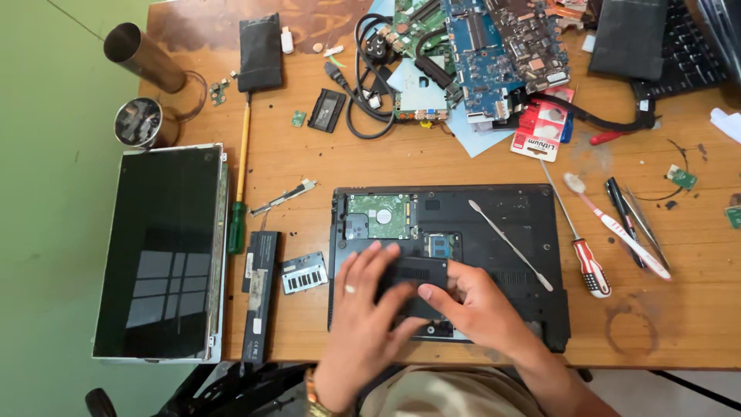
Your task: The person disassembles a laptop, removes the hard drive, cleans it with a toothbrush, and reassembles the laptop. They use a screwdriver to remove screws and a toothbrush to clean the hard drive.
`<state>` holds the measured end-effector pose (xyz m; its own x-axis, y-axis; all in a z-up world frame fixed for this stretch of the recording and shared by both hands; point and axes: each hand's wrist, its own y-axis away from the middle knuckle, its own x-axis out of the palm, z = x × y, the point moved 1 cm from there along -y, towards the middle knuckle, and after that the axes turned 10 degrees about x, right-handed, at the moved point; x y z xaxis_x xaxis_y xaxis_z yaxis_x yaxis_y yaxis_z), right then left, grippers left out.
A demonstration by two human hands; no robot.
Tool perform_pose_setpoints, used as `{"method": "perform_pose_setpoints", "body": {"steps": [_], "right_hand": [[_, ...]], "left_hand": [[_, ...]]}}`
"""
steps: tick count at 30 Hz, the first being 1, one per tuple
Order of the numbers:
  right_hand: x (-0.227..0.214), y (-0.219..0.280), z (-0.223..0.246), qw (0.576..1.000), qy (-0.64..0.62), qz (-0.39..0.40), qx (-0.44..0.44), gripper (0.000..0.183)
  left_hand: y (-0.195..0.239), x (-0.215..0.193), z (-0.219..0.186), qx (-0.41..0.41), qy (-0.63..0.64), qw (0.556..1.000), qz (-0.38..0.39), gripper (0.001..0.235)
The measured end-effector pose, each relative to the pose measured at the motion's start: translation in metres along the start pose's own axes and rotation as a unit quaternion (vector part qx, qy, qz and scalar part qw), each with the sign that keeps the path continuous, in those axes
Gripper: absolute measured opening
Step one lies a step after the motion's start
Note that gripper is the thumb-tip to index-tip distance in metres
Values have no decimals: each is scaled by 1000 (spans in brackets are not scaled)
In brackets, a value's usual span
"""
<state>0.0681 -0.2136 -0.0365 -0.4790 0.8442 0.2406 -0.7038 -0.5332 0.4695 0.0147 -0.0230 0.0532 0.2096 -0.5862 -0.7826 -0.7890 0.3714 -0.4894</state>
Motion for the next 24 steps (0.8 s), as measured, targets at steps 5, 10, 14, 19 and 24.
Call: {"method": "perform_pose_setpoints", "body": {"steps": [5,10,14,19,24], "right_hand": [[-6,-6,10,1000,5,0,-10,27],[-14,-4,22,995,69,-47,-52,43],[-17,4,24,990,96,-72,-77,50],[-21,14,21,993,85,-62,-60,53],[-25,19,18,990,110,-68,-62,53]], "left_hand": [[-16,-23,22,-16,-22,991,128,72],[-38,-26,52,-37,25,994,102,73],[-55,-16,85,-41,29,993,111,78],[-58,-11,111,-73,43,979,183,71],[-50,-3,117,-55,53,983,168,58]]}}
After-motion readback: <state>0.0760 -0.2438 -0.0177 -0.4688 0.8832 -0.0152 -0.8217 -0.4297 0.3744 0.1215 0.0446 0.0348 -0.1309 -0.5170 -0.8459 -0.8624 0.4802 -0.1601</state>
